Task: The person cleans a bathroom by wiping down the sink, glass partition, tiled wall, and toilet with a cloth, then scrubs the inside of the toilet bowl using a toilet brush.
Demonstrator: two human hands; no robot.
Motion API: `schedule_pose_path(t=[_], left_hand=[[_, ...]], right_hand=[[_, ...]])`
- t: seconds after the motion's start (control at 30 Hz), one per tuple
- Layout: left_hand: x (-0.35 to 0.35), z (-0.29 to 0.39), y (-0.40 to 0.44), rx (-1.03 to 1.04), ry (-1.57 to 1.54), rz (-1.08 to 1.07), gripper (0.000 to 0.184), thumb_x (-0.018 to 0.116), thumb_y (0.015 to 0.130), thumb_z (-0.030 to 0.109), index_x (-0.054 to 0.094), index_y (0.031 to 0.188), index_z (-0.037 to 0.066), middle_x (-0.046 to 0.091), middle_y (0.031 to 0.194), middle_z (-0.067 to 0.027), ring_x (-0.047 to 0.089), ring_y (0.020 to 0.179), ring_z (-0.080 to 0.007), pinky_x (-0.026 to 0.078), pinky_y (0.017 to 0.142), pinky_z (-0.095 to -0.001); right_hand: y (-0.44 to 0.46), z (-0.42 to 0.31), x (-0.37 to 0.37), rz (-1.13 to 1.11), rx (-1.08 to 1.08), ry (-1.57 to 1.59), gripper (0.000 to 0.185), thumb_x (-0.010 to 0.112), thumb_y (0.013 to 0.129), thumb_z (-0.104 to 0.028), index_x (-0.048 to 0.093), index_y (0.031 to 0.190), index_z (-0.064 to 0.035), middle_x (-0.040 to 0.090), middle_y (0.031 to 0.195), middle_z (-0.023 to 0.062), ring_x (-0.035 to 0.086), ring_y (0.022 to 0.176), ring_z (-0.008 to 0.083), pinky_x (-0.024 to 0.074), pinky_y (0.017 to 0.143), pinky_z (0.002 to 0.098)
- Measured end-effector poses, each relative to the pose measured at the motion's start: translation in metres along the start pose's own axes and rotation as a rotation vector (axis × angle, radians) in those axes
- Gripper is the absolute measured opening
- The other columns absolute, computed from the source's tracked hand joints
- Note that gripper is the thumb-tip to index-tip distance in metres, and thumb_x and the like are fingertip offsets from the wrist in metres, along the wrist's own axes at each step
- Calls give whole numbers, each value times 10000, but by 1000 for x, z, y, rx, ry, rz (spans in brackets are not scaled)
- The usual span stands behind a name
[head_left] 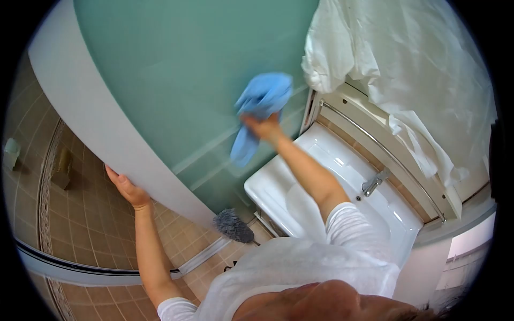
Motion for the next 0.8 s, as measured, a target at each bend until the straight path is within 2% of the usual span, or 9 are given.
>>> schedule_pose_path(t=[0.07, 0.2, 0.3, 0.4, 0.5, 0.57, 0.63, 0.73, 0.8], left_hand=[[0, 0, 0, 6, 7, -13, 597, 348, 898, 388, 236, 1335, -2, 375, 1299, -135, 395, 1179, -235, 319, 985, -361], [2, 8, 2, 23, 99, -13, 575, 331, 907, 382, 253, 1331, 1, 378, 1296, -135, 389, 1184, -238, 308, 992, -363], [4, 6, 1, -8, 48, -29, 570, 318, 911, 388, 262, 1327, 3, 377, 1297, -136, 381, 1190, -237, 299, 998, -363], [1, 5, 0, -79, 65, 18, 667, 360, 874, 455, 239, 1332, -15, 343, 1321, -149, 361, 1205, -245, 295, 996, -368], [1, 5, -1, -101, 42, 48, 624, 349, 885, 435, 258, 1326, 3, 360, 1303, -134, 371, 1192, -236, 303, 990, -372], [0, 3, 0, -88, 59, 26, 604, 342, 889, 426, 269, 1319, 8, 371, 1291, -126, 379, 1182, -232, 310, 984, -372], [-2, 1, 0, -75, 78, 10, 583, 335, 894, 417, 281, 1312, 14, 381, 1279, -118, 386, 1172, -228, 318, 978, -373], [2, 5, 0, -79, 59, 37, 542, 322, 893, 379, 302, 1292, 12, 401, 1248, -112, 402, 1146, -222, 321, 971, -374], [-1, 2, -1, -66, 69, 22, 538, 317, 889, 356, 293, 1298, 7, 396, 1255, -116, 398, 1151, -225, 316, 975, -375]], right_hand=[[-39, -34, 25, 60, -284, -129, 1231, 756, 542, -550, 11, 1377, -34, 128, 1403, 220, 67, 1323, 378, 48, 1077, 494], [-42, -73, 30, 45, -444, -257, 1223, 742, 512, -580, 75, 1384, -40, 101, 1398, 259, 2, 1309, 457, 6, 1019, 607], [-22, -41, 15, -21, -534, -386, 1238, 739, 501, -590, 69, 1382, -37, 122, 1402, 245, 3, 1305, 457, -7, 1039, 570], [16, 35, -27, 98, -256, -216, 1178, 815, 458, -486, 192, 1346, -25, 246, 1367, 190, 198, 1283, 362, 156, 1058, 467], [55, 60, -70, 63, -82, 127, 1035, 860, 498, -319, 265, 1288, -15, 447, 1222, 149, 450, 1139, 266, 361, 972, 387], [65, 60, -94, 130, 62, 312, 934, 830, 575, -295, 279, 1275, -15, 512, 1138, 140, 493, 1085, 263, 383, 947, 374], [73, 65, -127, 358, 210, 239, 882, 811, 605, -318, 313, 1256, 8, 464, 1204, 162, 459, 1127, 258, 357, 971, 361], [86, 82, -129, 360, 108, 135, 911, 801, 616, -347, 283, 1262, 33, 396, 1281, 189, 420, 1170, 259, 336, 985, 342], [86, 121, -120, 356, 234, 165, 917, 784, 635, -349, 259, 1264, 61, 373, 1290, 192, 410, 1166, 260, 314, 994, 337]])
Point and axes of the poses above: each hand's wrist, its own y-axis towards the middle knuckle, its own x-axis out of the palm, z = x × y, the point moved 9 cm from there along y, towards the middle knuckle
